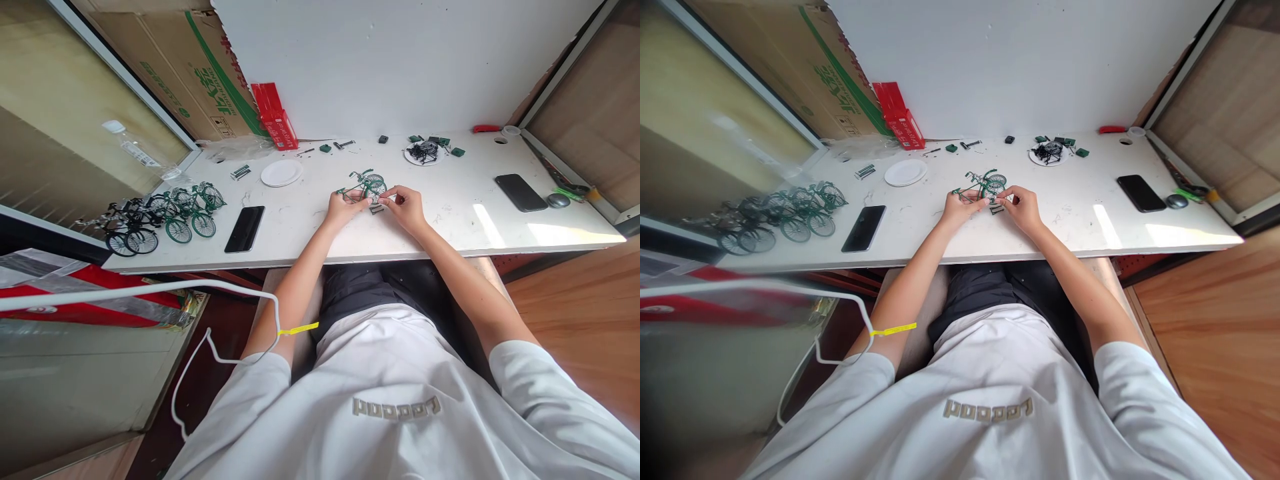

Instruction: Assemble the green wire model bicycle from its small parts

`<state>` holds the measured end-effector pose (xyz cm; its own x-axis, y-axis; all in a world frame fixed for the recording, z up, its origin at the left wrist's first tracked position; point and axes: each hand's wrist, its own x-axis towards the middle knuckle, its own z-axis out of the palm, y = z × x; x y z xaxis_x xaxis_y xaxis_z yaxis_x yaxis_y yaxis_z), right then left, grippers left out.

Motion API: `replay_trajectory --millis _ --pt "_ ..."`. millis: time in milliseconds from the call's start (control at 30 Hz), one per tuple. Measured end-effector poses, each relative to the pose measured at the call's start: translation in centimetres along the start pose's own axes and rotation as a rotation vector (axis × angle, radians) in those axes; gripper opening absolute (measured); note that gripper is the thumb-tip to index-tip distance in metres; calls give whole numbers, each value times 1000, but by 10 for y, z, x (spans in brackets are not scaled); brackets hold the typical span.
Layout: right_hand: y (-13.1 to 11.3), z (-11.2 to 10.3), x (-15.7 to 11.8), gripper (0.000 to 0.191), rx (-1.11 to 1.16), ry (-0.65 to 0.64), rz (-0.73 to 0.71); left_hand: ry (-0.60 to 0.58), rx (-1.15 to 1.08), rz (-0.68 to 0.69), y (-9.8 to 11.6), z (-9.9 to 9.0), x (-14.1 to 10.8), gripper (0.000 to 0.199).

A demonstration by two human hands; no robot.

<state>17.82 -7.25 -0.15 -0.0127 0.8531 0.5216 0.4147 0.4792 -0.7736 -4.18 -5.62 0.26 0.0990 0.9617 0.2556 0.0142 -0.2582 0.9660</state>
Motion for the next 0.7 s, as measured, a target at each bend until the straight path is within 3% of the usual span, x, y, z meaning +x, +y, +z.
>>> replay_trajectory --millis 233,700 --pt "3 1 -1 51 -33 -7 -41 -23 25 22 0 0 -1 40" --pt "1 1 -4 41 -73 -29 -168 -38 6 28 4 1 -2 41"
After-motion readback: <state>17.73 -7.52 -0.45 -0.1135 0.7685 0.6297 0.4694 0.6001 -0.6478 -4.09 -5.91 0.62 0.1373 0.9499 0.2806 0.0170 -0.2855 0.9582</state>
